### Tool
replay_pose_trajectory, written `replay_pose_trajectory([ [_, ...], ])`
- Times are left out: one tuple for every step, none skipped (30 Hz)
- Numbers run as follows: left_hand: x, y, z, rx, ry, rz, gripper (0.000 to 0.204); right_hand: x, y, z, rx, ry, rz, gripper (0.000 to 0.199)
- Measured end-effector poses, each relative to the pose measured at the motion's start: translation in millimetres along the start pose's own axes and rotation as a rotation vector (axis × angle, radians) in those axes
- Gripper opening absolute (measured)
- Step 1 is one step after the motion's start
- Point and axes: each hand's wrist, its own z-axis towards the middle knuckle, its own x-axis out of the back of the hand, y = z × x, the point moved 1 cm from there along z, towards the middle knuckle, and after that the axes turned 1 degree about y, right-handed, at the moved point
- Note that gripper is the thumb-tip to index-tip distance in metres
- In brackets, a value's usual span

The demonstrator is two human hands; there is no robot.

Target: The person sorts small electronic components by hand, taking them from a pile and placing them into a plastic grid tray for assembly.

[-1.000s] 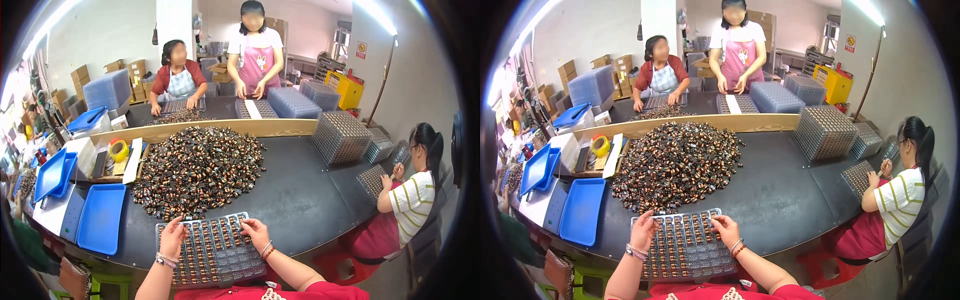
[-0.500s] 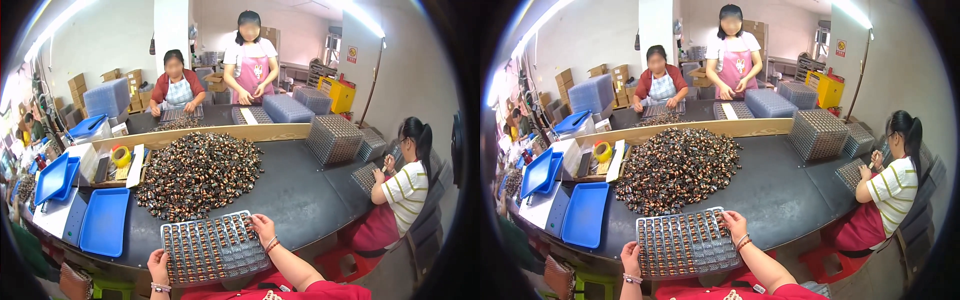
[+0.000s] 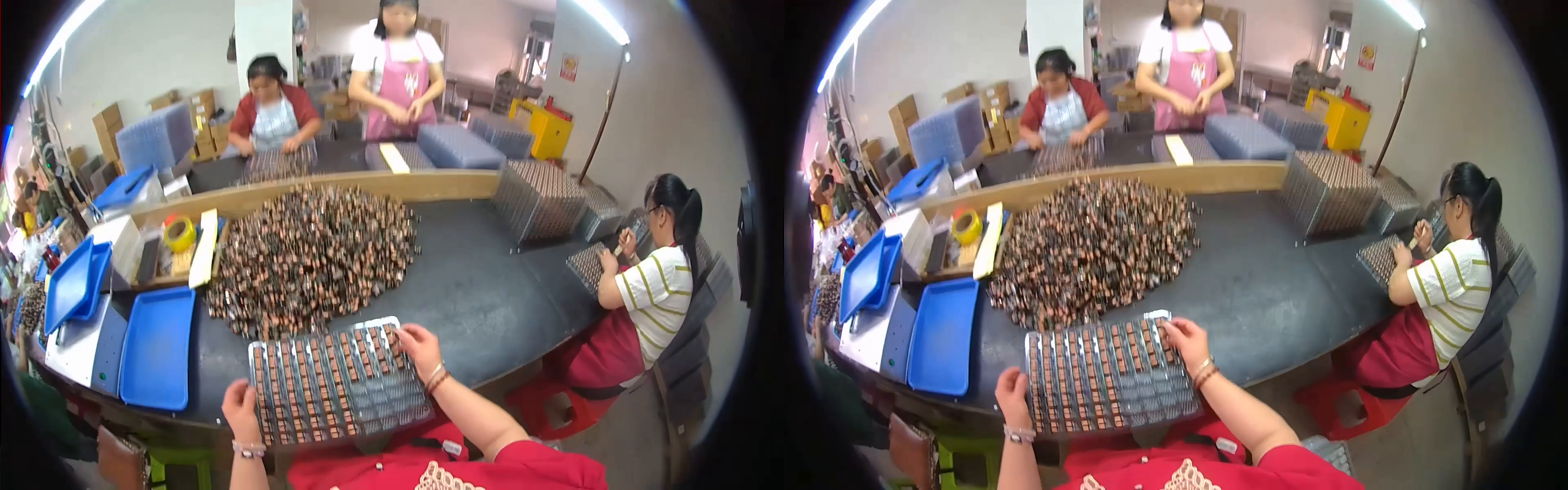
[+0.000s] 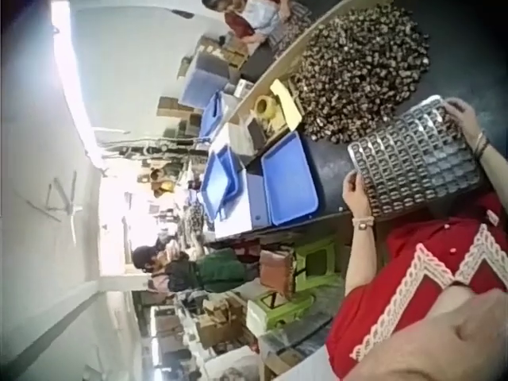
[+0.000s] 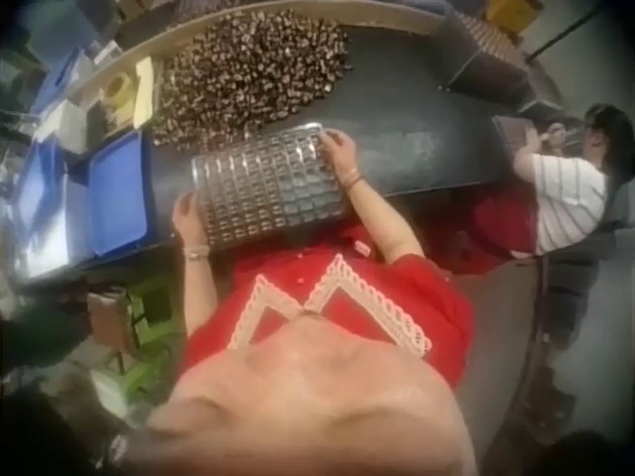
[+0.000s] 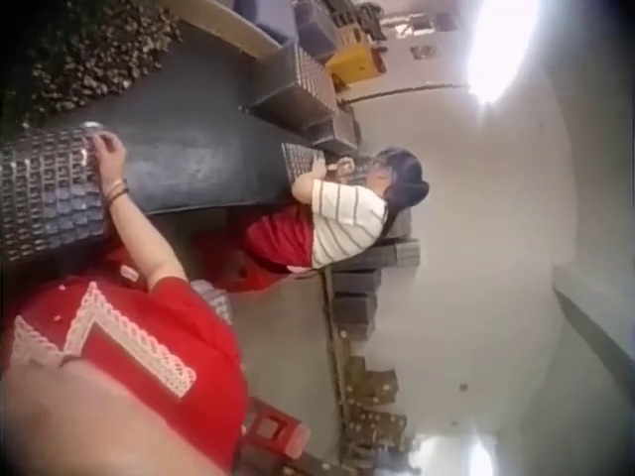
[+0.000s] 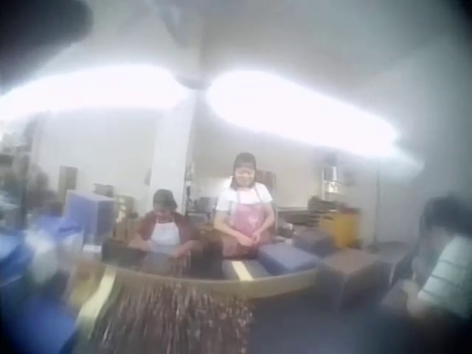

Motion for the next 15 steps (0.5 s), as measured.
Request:
replay_pose_trajectory([
  [-10.9, 13.8, 0.8, -0.012, 0.014, 0.014, 0.023, -2.0, -8.2, -0.6, 0.027, -0.058, -0.203, 0.019],
  [-19.5, 27.6, 3.9, -0.066, -0.068, 0.041, 0.024, -3.0, -11.2, -1.7, 0.200, -0.090, -0.418, 0.018],
  [-32.1, 38.3, 7.2, -0.054, -0.093, 0.068, 0.024, -5.8, -16.3, -1.2, 0.372, -0.135, -0.632, 0.017],
  [-43.4, 49.8, 6.2, 0.061, -0.154, 0.123, 0.026, -5.8, -21.2, -3.0, 0.445, -0.184, -0.758, 0.016],
  [-58.8, 56.9, 9.6, 0.093, -0.224, 0.175, 0.029, -10.6, -33.2, -2.1, 0.532, -0.239, -0.877, 0.016],
  [-70.4, 54.5, 10.7, 0.084, -0.345, 0.086, 0.030, -12.3, -36.6, 1.3, 0.557, -0.274, -0.877, 0.017],
  [-90.3, 57.7, 9.9, 0.103, -0.427, 0.126, 0.030, -10.6, -34.5, 4.0, 0.594, -0.303, -0.881, 0.018],
  [-106.0, 45.9, 12.3, 0.188, -0.511, 0.093, 0.031, -6.0, -28.9, 8.6, 0.574, -0.308, -0.871, 0.018],
  [-120.3, 44.1, 7.5, 0.201, -0.567, 0.108, 0.029, -2.5, -23.5, 10.1, 0.594, -0.336, -0.905, 0.017],
  [-134.5, 36.9, 6.2, 0.243, -0.618, 0.074, 0.024, 0.2, -19.9, 13.1, 0.619, -0.363, -0.940, 0.016],
  [-144.3, 28.6, 1.0, 0.292, -0.674, 0.042, 0.020, 3.2, -16.1, 12.2, 0.599, -0.362, -0.933, 0.016],
  [-150.5, 26.4, -6.7, 0.182, -0.693, 0.193, 0.015, 4.4, -15.0, 10.7, 0.683, -0.370, -0.989, 0.016],
  [-157.4, 25.1, -13.5, 0.067, -0.711, 0.343, 0.010, 4.6, -15.3, 9.3, 0.772, -0.376, -1.045, 0.017],
  [-165.1, 33.4, -21.2, -0.046, -0.729, 0.418, 0.011, 3.1, -16.8, 6.8, 0.816, -0.317, -1.036, 0.017],
  [-169.2, 34.0, -24.2, -0.329, -0.739, 0.519, 0.014, 4.0, -18.0, 2.4, 0.806, -0.317, -1.034, 0.017],
])
